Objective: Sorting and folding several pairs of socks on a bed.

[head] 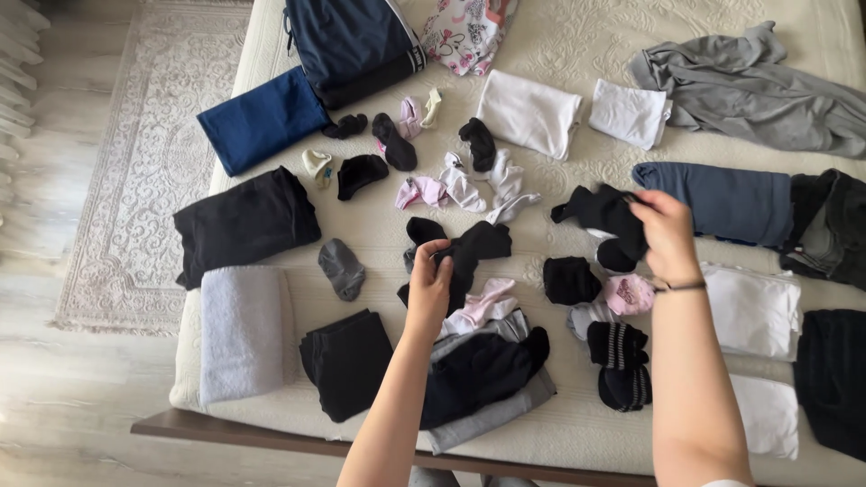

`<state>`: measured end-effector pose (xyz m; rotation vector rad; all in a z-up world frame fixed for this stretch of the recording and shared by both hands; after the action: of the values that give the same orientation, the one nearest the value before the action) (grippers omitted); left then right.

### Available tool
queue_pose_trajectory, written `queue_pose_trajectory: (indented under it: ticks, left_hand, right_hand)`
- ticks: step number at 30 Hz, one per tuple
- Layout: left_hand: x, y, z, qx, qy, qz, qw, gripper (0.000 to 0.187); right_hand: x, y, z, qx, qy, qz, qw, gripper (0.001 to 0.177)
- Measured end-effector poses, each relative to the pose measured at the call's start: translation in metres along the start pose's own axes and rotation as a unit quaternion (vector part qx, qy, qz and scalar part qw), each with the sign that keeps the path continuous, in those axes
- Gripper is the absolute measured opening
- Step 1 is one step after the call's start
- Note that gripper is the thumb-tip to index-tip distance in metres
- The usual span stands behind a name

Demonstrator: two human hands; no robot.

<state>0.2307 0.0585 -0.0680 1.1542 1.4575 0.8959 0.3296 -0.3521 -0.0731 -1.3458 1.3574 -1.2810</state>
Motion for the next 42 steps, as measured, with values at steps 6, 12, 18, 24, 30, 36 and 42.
queue_pose_trajectory:
  ticks: [6,12,18,24,30,36,42]
  left_hand:
    - [0.005,0.018,-0.061,-0.036,0.0,0.064,0.997,0.025]
    - [0.025,0.015,-0.128,-0.054,0.004,0.072,0.996,0.017]
    - [0.051,0.043,-0.164,-0.186,0.042,0.153,0.97,0.026]
    - [0.05,0.071,-0.19,-0.113,0.097,0.076,0.986,0.021]
    - [0.066,0.063,-0.217,-0.144,0.116,0.056,0.981,0.006]
    - [0.065,0.058,-0.226,-0.097,0.131,0.087,0.983,0.008]
    - [0.06,0.061,-0.22,-0.106,0.099,0.05,0.988,0.009]
  right_hand:
    - [0.031,0.015,-0.11,-0.029,0.038,0.052,0.998,0.015]
    - [-0.003,0.037,-0.195,-0.106,-0.019,-0.018,0.994,0.014]
    - [-0.069,0.002,-0.217,-0.05,-0.162,0.04,0.985,0.028]
    - [-0.145,-0.031,-0.222,-0.003,-0.278,-0.013,0.961,0.03]
    - [-0.158,0.021,-0.227,-0.069,-0.294,-0.026,0.953,0.037]
    - [-0.18,0.021,-0.252,-0.107,-0.381,-0.039,0.917,0.034]
    - [-0.162,0.086,-0.184,-0.041,-0.31,0.048,0.949,0.034]
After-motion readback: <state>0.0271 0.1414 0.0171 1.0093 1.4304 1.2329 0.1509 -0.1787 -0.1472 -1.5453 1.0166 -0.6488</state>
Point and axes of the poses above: each hand's wrist, its own z-axis towards the middle knuckle, its own x-axis out of the back of the hand, y = z × x, the point moved 4 cm from there along z, towards the middle knuckle, and after that the axes turned 8 degrees about -y, right-handed, at the moved point
